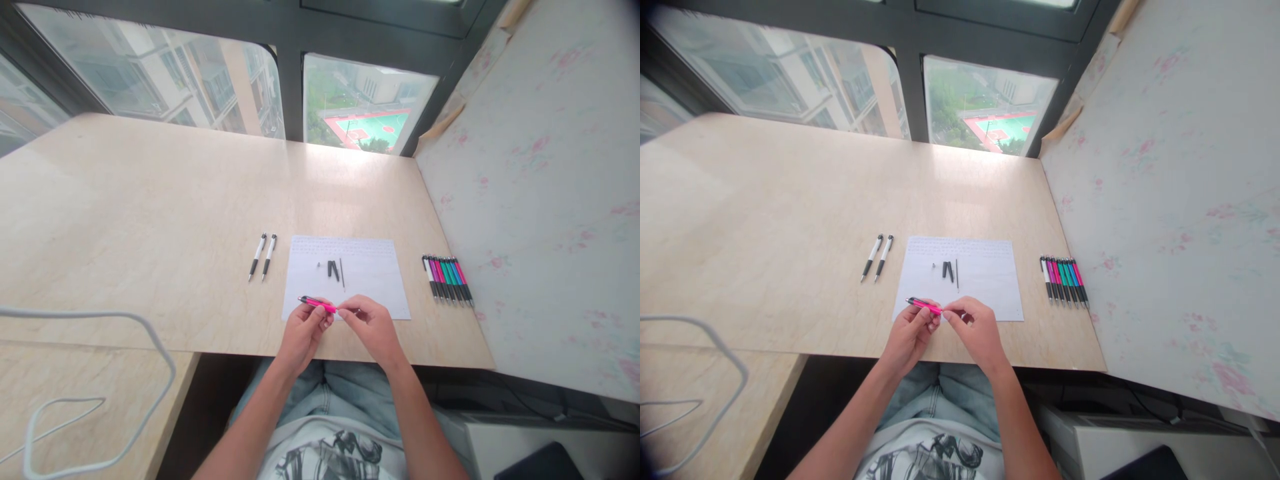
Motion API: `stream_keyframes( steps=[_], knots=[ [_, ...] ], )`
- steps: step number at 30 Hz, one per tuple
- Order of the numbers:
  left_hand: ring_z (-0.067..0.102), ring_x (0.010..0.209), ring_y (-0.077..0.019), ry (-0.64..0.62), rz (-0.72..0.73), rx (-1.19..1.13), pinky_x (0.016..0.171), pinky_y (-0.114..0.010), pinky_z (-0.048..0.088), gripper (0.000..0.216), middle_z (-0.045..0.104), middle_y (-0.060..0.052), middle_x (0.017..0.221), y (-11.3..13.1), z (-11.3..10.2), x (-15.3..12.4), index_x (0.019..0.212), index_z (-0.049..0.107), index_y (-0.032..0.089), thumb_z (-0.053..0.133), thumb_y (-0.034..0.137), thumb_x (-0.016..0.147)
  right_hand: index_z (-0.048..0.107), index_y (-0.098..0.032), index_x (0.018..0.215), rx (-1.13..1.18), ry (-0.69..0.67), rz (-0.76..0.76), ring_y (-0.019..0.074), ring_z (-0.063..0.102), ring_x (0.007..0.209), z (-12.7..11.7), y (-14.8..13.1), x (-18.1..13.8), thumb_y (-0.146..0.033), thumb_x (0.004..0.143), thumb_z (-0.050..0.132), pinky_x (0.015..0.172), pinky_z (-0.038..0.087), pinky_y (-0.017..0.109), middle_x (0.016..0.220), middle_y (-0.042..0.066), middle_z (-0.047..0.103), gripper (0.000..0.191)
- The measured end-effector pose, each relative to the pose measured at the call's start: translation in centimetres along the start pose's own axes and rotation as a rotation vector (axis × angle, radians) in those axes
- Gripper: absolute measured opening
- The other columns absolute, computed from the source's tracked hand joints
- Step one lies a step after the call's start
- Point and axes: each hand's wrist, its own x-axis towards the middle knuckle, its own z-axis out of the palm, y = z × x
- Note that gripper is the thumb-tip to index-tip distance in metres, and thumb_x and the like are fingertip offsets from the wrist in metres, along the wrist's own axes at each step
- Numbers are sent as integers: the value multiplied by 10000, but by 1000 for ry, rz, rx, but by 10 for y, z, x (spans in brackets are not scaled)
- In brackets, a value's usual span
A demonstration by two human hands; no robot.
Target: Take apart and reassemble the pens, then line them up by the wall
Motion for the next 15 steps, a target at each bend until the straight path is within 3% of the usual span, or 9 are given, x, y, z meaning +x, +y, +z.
stream_keyframes(
  steps=[10,15],
  knots=[
    [568,691,-105,-43,-23,-28,677,-225,449,151,653,-53,811,0,-2,-2,916,695,116,700,225,811,700,-208,843,-35,-5,-54,157,621,757,3,-9,0,-234,855,595,626,472,250,829,25,688,109],
    [562,665,-76,-15,-77,-152,649,-177,462,148,639,-37,758,-3,-1,-2,912,692,101,704,208,812,703,-221,860,-74,19,-108,152,616,742,8,-11,0,-195,861,585,620,478,250,831,25,682,121]
  ],
)
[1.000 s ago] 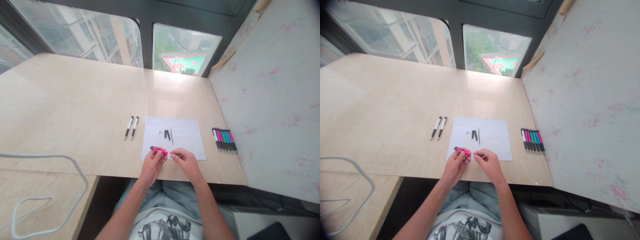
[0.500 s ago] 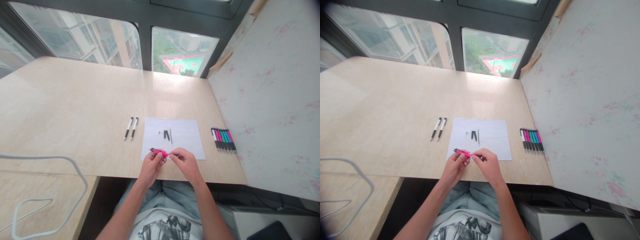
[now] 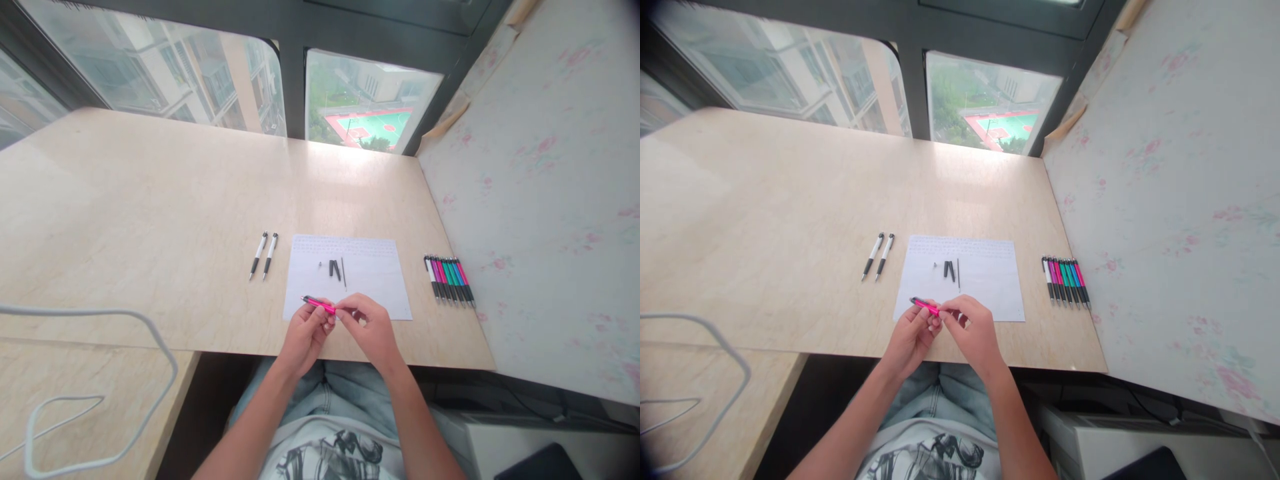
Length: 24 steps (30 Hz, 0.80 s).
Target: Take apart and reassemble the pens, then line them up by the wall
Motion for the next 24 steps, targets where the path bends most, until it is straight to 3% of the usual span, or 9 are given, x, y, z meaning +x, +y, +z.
stream_keyframes(
  steps=[5,10,14,18,24],
  knots=[
    [526,603,-43,31,-64,-175,590,-123,463,155,596,2,681,-4,4,-2,887,687,106,735,210,783,698,-231,869,-44,25,-47,153,609,709,4,-9,0,-218,874,569,598,488,257,812,31,667,130],
    [525,613,-47,24,-82,-205,589,-124,471,160,584,7,689,1,7,-1,897,673,117,740,191,772,695,-237,878,-61,35,-59,155,610,702,6,-10,1,-241,881,562,594,495,265,813,34,670,134],
    [516,635,-48,28,-51,-295,604,-144,472,134,605,-22,817,7,12,-4,907,658,130,710,185,796,689,-226,877,-81,57,-32,158,618,720,4,1,3,-254,877,559,596,492,263,838,38,682,133],
    [494,626,-54,-20,-117,-331,576,-160,455,84,566,-25,820,10,19,-9,885,650,127,676,172,818,682,-210,868,-140,84,45,176,627,751,0,16,7,-259,869,550,594,485,266,851,48,689,141],
    [490,628,-51,-6,-43,-268,585,-160,457,100,573,-22,830,14,17,-4,895,652,140,690,177,811,679,-203,885,-288,81,60,164,614,695,-3,33,10,-246,864,536,621,477,273,838,39,682,151]
  ],
)
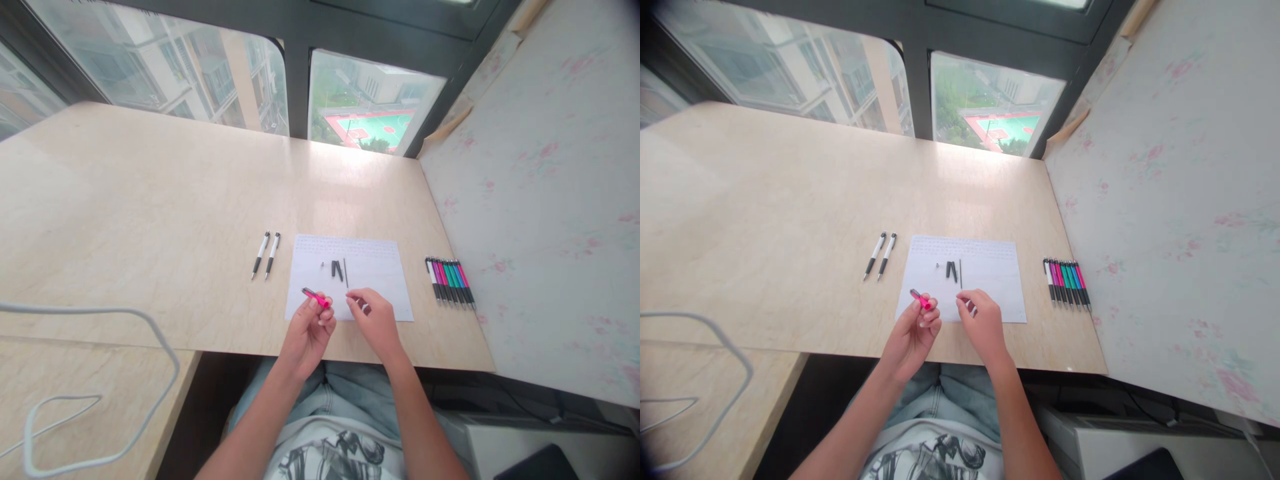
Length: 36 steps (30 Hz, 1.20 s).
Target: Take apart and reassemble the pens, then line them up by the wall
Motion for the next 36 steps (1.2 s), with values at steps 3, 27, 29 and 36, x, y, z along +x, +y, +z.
stream_keyframes(
  steps=[3,27,29,36],
  knots=[
    [520,654,-57,32,46,33,604,-165,473,102,597,-31,862,2,-5,5,895,662,138,695,175,806,669,-203,899,-146,18,16,160,592,655,4,5,4,-241,858,535,668,470,290,832,37,672,145],
    [573,682,-70,8,80,130,668,-194,493,140,639,-42,884,-1,-23,12,924,677,125,712,169,795,606,-190,773,-336,144,211,190,613,686,3,4,20,-250,860,506,608,403,286,743,54,668,146],
    [575,682,-73,11,81,125,665,-195,495,145,641,-43,882,-1,-23,12,920,676,126,718,169,789,610,-187,795,-122,137,187,189,621,713,-6,8,14,-284,855,524,644,448,289,755,48,669,143],
    [578,689,-73,11,91,101,670,-195,498,140,643,-39,893,-1,-21,11,921,674,136,712,150,787,652,-195,912,248,95,155,201,610,845,-39,4,-17,-333,850,579,672,508,285,889,63,655,168]
  ],
)
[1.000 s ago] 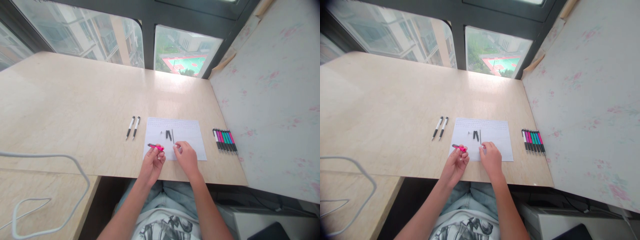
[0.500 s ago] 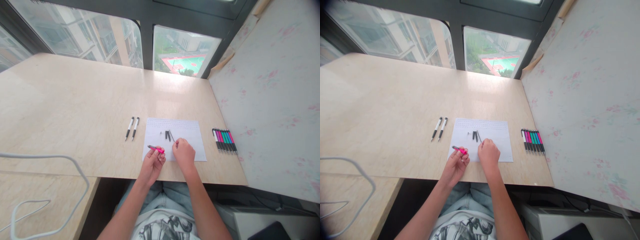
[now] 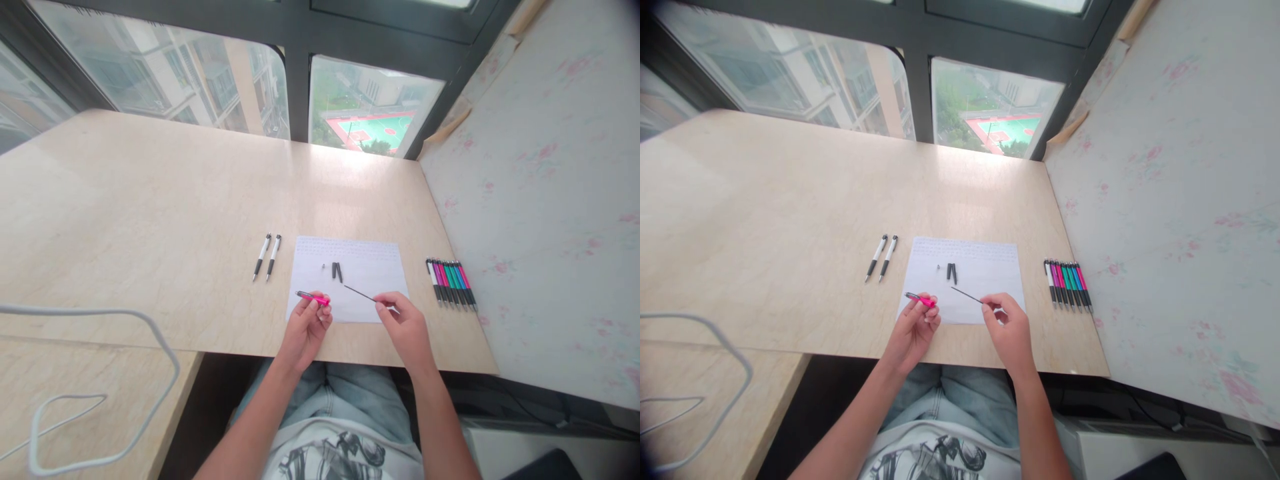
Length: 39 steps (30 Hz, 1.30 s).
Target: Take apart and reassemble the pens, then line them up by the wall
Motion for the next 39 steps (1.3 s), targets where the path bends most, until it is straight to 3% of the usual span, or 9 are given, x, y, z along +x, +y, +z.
stream_keyframes(
  steps=[11,28,39],
  knots=[
    [588,703,-78,0,61,72,670,-191,488,146,662,-47,900,-4,-2,1,932,688,147,710,153,787,638,-210,849,-97,-45,-200,175,596,755,-11,-12,-10,-202,858,559,671,504,292,830,38,621,79],
    [609,737,-101,5,99,277,694,-218,482,135,694,-61,917,-9,4,-6,907,717,154,729,191,777,656,-210,854,-105,-89,-225,161,586,708,6,-23,-13,-216,881,560,650,480,285,812,30,634,99],
    [601,726,-102,-6,86,273,682,-210,475,122,683,-62,888,-8,2,-6,914,712,135,704,181,801,578,-202,687,-176,-34,-254,137,489,585,15,-29,-11,-276,904,559,582,405,269,638,-6,534,230]
  ],
)
